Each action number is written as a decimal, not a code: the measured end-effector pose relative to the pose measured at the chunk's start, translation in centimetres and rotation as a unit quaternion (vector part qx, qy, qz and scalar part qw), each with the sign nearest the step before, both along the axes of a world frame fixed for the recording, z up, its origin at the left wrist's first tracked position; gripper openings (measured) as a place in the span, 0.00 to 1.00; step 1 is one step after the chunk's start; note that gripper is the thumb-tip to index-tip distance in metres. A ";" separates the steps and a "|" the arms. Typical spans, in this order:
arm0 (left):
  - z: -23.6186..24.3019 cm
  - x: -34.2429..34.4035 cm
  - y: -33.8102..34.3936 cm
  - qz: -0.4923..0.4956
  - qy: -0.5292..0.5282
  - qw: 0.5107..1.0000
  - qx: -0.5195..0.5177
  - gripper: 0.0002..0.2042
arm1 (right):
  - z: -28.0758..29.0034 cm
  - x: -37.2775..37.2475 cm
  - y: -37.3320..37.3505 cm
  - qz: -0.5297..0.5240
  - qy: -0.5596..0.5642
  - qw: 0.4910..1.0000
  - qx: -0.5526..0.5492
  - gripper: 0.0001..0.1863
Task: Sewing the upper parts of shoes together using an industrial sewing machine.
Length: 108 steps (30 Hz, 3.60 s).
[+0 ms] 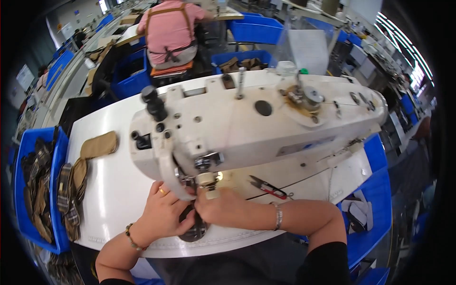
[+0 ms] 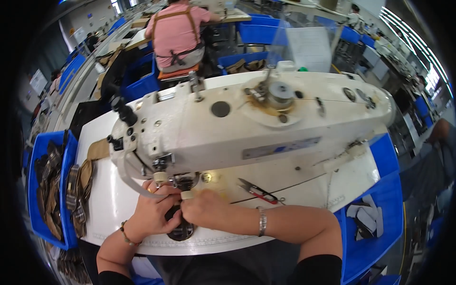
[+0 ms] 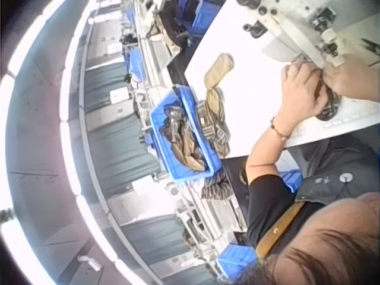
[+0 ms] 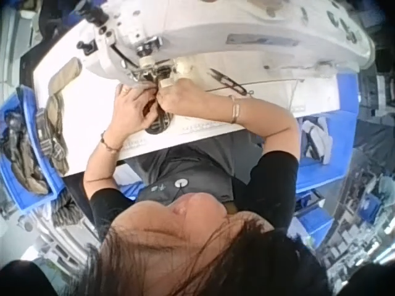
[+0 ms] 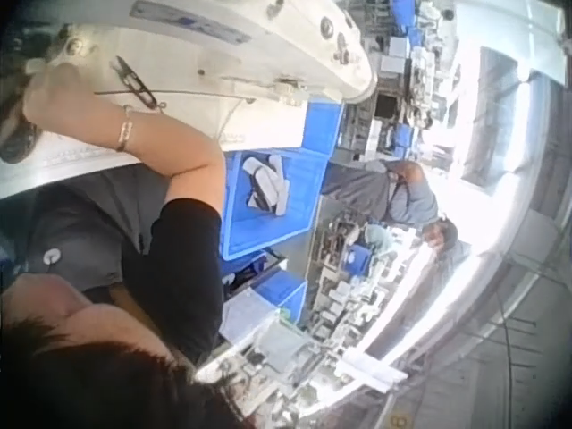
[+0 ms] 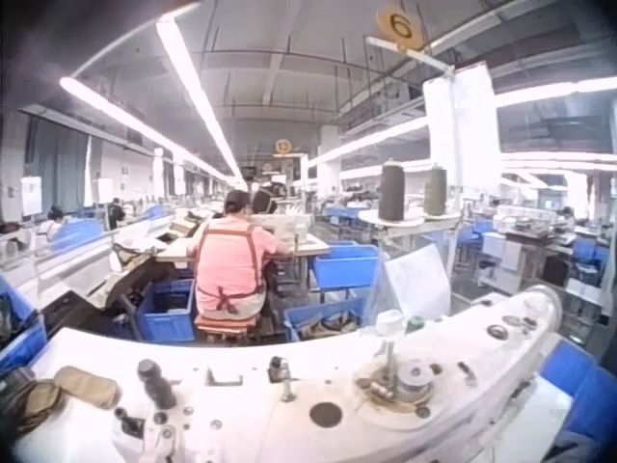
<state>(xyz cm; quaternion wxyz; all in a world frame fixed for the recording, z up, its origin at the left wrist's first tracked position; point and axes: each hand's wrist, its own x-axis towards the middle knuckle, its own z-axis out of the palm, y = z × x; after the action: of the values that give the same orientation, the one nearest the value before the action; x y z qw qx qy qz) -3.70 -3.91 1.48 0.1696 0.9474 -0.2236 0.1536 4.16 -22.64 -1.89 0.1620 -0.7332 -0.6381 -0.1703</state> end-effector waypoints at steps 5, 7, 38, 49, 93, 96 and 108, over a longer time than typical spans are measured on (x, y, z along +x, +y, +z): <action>-0.2 0.7 1.2 0.013 0.096 0.994 0.047 0.08 | -1.0 -2.4 0.2 0.036 0.172 0.984 0.021 0.05; -0.2 1.2 1.6 -0.014 0.070 0.996 0.055 0.07 | -1.5 -3.3 0.2 0.071 0.189 0.979 0.038 0.04; 0.3 -0.6 2.4 -0.049 -0.184 0.974 -0.124 0.06 | -1.3 -0.2 1.4 0.100 0.039 0.990 0.088 0.07; 1.0 0.1 1.2 0.042 -0.084 0.992 -0.087 0.12 | 1.1 0.0 0.0 0.194 -0.077 0.971 0.116 0.07; 1.3 -2.5 -1.3 0.100 0.021 0.993 0.064 0.14 | 1.2 -2.7 -1.0 0.069 -0.111 0.990 -0.058 0.09; 1.1 -2.6 -1.4 0.095 0.028 0.992 0.080 0.14 | 0.7 -3.4 -0.9 0.064 -0.143 0.987 -0.026 0.05; 0.0 -2.2 -1.7 0.054 0.070 0.995 0.035 0.16 | 1.2 -4.9 -1.5 0.044 -0.108 0.991 -0.060 0.12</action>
<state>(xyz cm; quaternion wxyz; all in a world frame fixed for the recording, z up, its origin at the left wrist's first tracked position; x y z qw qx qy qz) -5.86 -5.63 1.44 0.1428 0.9720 -0.1650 0.0877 -0.77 -24.19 -0.65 0.0550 -0.6902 -0.6925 -0.2026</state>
